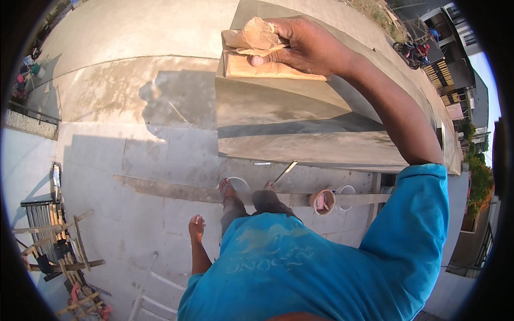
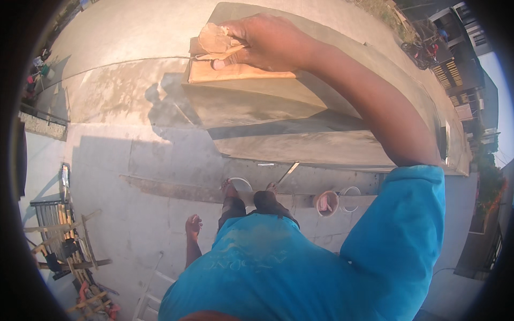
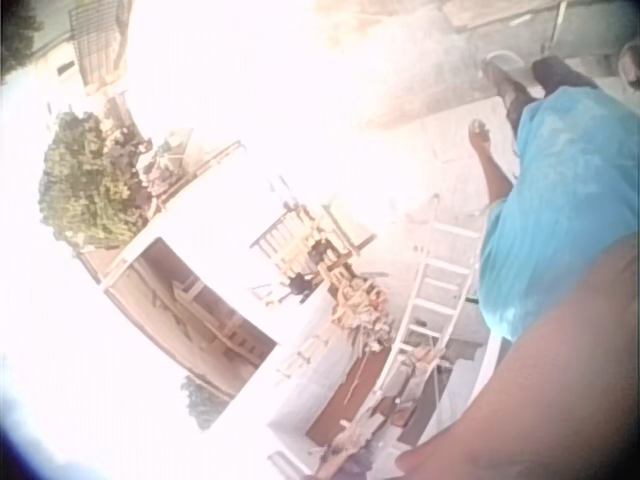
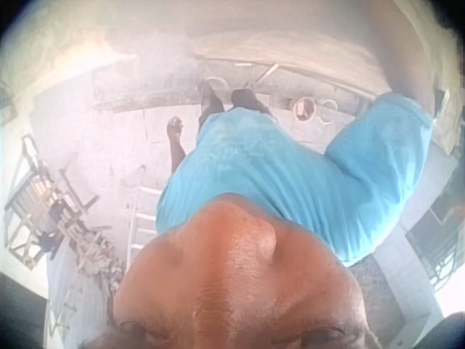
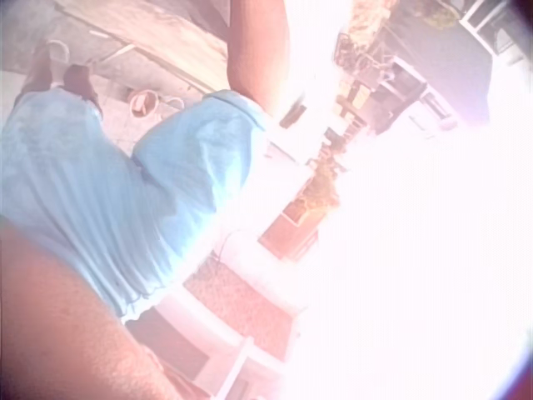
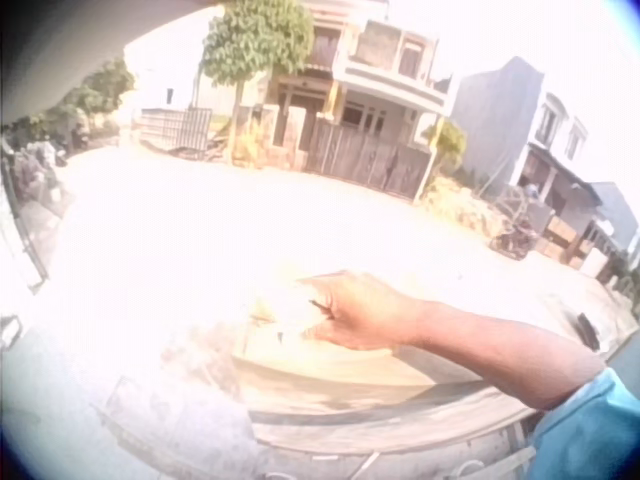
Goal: The person smooths a concrete surface using a pink trowel and a brush. They repeatedly rub the trowel over the surface, occasionally dip the brush into a bucket, and continue smoothing different sections of the concrete.
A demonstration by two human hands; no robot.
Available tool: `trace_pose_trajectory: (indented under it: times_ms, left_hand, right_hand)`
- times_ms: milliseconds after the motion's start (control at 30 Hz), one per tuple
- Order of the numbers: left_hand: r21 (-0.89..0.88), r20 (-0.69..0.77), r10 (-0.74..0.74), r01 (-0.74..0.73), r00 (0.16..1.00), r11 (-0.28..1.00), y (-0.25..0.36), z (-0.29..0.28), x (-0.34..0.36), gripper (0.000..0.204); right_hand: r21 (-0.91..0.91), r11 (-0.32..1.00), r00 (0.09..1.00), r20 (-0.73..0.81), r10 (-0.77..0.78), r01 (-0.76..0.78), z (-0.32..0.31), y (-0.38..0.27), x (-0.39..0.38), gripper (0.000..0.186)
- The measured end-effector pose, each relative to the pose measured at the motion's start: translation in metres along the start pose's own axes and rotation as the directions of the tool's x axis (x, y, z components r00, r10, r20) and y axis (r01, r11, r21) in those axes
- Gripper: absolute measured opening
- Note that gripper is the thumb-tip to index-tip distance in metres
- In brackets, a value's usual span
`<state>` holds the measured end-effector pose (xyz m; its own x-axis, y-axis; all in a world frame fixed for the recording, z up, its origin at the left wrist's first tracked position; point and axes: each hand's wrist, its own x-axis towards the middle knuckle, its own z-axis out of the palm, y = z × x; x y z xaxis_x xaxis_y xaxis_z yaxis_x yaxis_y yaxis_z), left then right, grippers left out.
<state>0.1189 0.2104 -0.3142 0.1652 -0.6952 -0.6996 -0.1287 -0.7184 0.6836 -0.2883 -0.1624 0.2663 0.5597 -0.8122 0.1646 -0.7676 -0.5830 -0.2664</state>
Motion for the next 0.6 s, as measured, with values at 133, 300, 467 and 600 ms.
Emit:
trace_pose_trajectory:
  times_ms: [133,300,467,600]
  left_hand:
    - [0.064,0.007,0.006,-0.007,1.0,0.998,0.011,-0.002,0.001,0.04]
    - [0.103,0.045,-0.045,0.041,0.998,0.994,0.004,-0.007,0.005,0.041]
    - [0.112,0.066,0.034,-0.041,0.997,0.993,0.022,0.0,0.022,0.039]
    - [0.152,0.126,-0.113,0.093,0.986,0.984,0.029,-0.004,0.029,0.039]
  right_hand:
    - [-0.186,0.877,0.887,0.056,0.459,-0.442,-0.028,0.028,0.005,0.033]
    - [-0.205,0.978,0.998,0.035,0.052,-0.044,0.008,-0.037,-0.004,0.061]
    - [-0.078,0.954,0.956,-0.085,0.282,-0.288,-0.01,0.031,-0.03,0.06]
    - [-0.234,0.943,0.971,-0.036,0.236,-0.237,0.006,-0.023,0.004,0.064]
